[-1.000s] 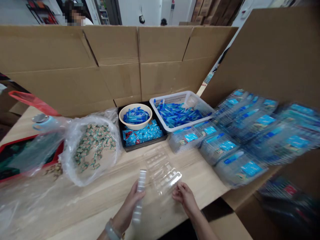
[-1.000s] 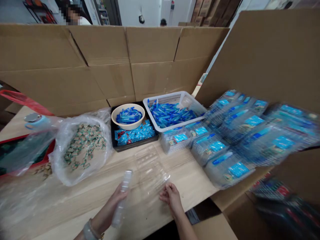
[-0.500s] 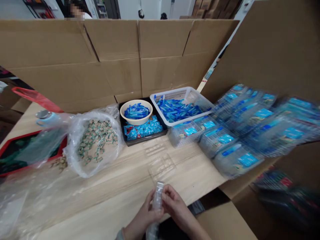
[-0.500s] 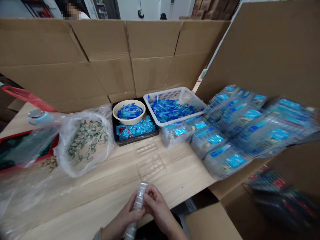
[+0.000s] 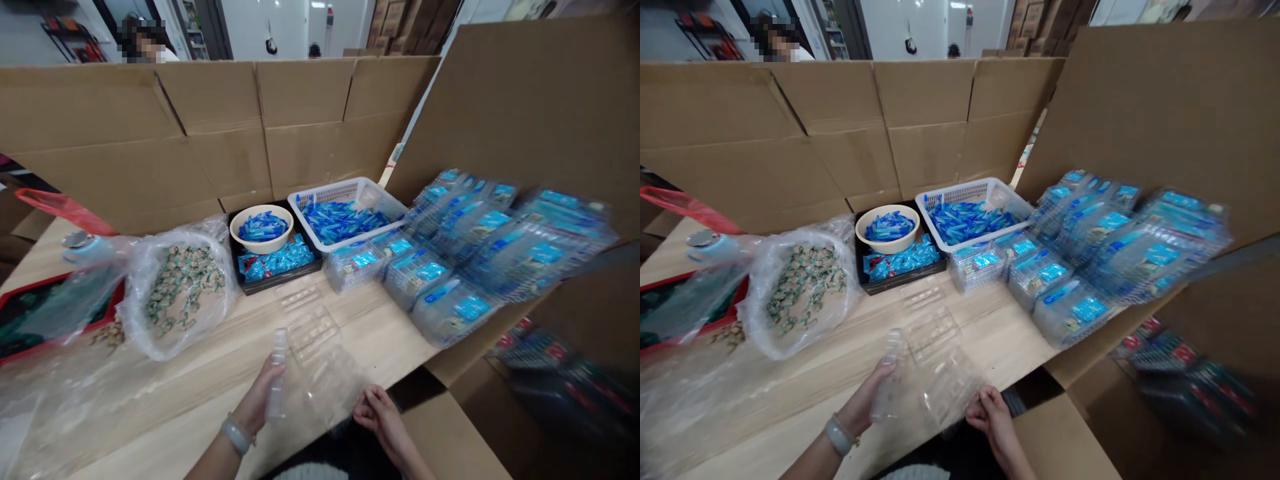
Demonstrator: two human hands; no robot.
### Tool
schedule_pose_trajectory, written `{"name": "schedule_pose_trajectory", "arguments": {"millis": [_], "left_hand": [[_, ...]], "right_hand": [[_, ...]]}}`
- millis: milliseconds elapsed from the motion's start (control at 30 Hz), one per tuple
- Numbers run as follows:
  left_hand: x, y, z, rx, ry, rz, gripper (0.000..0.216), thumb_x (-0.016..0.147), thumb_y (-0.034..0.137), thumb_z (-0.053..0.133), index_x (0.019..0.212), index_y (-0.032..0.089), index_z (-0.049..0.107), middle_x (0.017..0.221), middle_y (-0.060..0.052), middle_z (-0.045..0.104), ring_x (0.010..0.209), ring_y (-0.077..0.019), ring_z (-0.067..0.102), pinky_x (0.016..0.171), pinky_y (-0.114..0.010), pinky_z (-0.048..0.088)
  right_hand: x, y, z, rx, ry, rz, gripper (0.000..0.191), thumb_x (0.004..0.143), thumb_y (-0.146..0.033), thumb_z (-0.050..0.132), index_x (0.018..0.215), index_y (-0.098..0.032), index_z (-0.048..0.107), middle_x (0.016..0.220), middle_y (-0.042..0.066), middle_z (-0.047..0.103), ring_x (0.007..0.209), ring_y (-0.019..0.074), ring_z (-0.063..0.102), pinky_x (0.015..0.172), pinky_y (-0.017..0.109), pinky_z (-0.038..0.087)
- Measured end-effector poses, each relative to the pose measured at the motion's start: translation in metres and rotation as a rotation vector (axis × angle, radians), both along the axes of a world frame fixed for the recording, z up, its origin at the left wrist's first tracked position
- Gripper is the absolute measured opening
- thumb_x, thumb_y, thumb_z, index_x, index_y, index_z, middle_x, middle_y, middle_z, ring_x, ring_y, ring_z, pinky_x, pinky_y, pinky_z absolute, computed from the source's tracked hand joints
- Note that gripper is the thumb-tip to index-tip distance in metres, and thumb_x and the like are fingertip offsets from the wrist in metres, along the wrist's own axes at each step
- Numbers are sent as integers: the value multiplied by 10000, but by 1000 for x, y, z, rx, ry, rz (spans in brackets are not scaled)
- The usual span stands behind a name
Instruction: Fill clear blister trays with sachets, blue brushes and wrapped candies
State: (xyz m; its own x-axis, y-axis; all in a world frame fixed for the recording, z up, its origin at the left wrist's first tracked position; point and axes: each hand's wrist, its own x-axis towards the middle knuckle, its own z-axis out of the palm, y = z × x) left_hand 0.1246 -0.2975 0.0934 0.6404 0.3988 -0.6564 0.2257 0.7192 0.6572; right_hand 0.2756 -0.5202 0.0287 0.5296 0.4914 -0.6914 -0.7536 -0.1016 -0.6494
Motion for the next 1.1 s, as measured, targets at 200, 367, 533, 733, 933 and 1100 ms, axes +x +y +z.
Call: {"name": "schedule_pose_trajectory", "arguments": {"millis": [200,367,533,733,933,1100], "left_hand": [[-30,-1,9,122,28,-19,660,611,335,625,1205,207,366,1204,-60,444,1119,-238,387,962,-349,260],[-69,-1,0,66,-238,-112,785,489,387,714,1178,194,390,1101,-94,498,943,-245,488,835,-360,360],[-112,29,-20,150,-184,-14,829,475,400,727,1201,226,366,1142,-101,469,974,-269,473,824,-378,372],[-138,77,-4,318,71,240,821,469,360,738,1191,170,398,1265,-126,382,1174,-319,313,952,-375,297],[-160,135,22,189,77,302,668,655,363,607,1248,205,342,1358,-50,304,1264,-250,202,1035,-366,181],[-154,131,5,66,37,187,718,661,394,604,1279,201,291,1379,-60,261,1266,-244,205,1032,-374,191]], "right_hand": [[-38,52,24,-274,-266,-30,428,513,-496,694,705,-195,459,512,-58,488,405,103,493,384,221,394],[-111,146,67,330,-24,325,338,623,-439,659,703,-189,446,613,-34,506,529,83,486,487,199,371],[-147,200,74,380,-2,497,331,640,-443,645,717,-186,450,668,-21,527,571,86,503,502,193,373],[-150,223,71,88,-361,582,357,691,-522,540,660,-191,411,388,-96,379,264,46,340,287,156,192],[-103,253,21,108,-177,192,353,633,-432,645,741,-203,399,776,-40,564,500,77,558,447,199,439],[-91,265,-6,-123,-37,214,396,560,-407,703,700,-187,405,613,-40,535,501,111,571,464,220,459]]}}
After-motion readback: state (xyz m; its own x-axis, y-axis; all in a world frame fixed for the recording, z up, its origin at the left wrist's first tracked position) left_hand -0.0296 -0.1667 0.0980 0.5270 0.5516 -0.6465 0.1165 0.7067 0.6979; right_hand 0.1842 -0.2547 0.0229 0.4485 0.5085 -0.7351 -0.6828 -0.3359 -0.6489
